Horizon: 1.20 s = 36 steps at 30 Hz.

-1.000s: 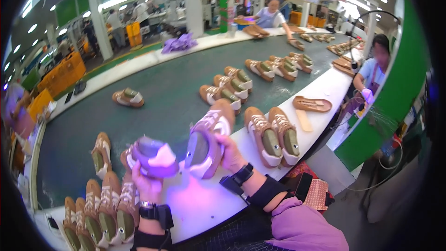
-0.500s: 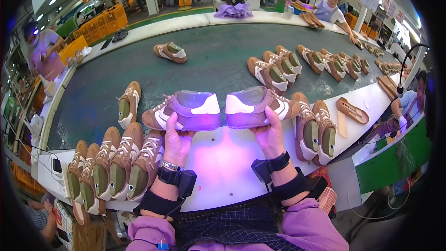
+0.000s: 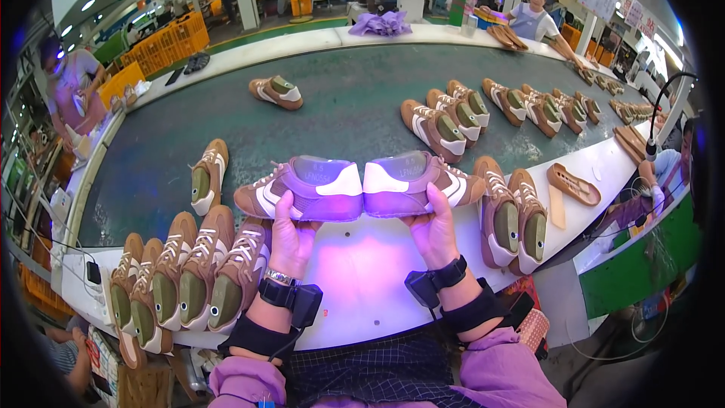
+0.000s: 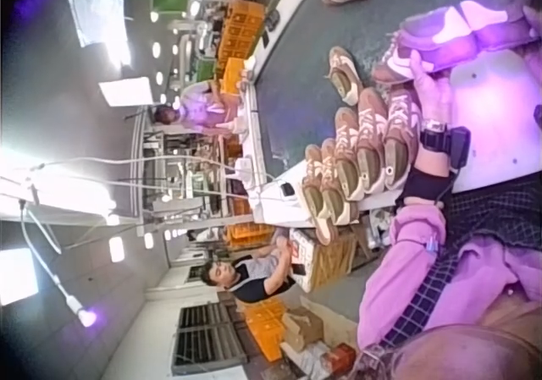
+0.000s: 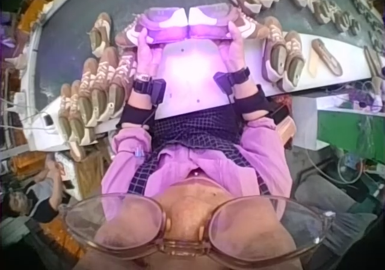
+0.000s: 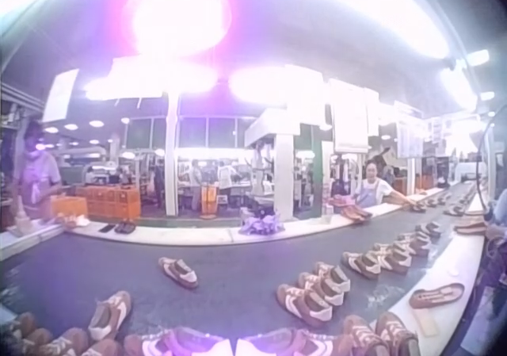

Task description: Inspecting manufactured shoes on a conveyor belt for quality control.

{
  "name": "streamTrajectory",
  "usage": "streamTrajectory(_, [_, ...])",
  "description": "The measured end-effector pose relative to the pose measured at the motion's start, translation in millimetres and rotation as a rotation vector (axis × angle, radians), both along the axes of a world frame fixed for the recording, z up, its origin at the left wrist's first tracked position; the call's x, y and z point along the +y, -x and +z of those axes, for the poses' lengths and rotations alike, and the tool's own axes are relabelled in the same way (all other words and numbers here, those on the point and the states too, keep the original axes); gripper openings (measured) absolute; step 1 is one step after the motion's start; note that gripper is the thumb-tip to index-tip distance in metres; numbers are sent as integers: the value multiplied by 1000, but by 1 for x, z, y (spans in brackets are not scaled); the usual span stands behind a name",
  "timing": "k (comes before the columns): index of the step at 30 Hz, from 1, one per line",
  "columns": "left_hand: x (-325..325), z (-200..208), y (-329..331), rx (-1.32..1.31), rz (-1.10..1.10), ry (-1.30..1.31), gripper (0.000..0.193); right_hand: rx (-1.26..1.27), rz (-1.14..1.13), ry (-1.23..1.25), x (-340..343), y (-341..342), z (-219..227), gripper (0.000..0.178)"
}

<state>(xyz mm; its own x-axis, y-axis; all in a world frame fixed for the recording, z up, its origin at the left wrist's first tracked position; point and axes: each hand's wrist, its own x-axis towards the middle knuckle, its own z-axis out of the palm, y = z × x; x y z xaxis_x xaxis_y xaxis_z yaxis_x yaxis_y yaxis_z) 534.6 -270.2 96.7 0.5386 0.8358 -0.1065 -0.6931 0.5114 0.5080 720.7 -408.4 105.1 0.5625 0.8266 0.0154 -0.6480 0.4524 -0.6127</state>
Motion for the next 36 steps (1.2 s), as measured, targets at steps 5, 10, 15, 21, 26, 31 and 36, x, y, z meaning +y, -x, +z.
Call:
streamTrajectory(5, [1, -1, -1, 8, 2, 2, 47, 12, -20, -3, 1, 3, 3, 45])
streamTrajectory(10, [2, -1, -2, -9, 11, 10, 46, 0, -19, -1, 2, 4, 1, 47])
streamTrajectory(15, [-2, -2, -2, 6, 20, -13, 45, -21, 15, -2, -1, 3, -2, 51])
streamTrajectory(21, [-3, 2, 1, 12, 30, -55, 44, -61, -30, 0, 0, 4, -4, 51])
streamTrajectory(26, [-5, 9, 1, 66, 65, -132, 43, -155, -66, 12, -1, -4, -7, 49])
streamTrajectory(31, [-10, 10, 5, -63, -56, -34, 43, -98, 0, -11, -1, -3, -9, 48])
streamTrajectory(36, [-7, -1, 0, -94, -109, -33, 47, 108, 151, -98, -1, 14, 0, 54])
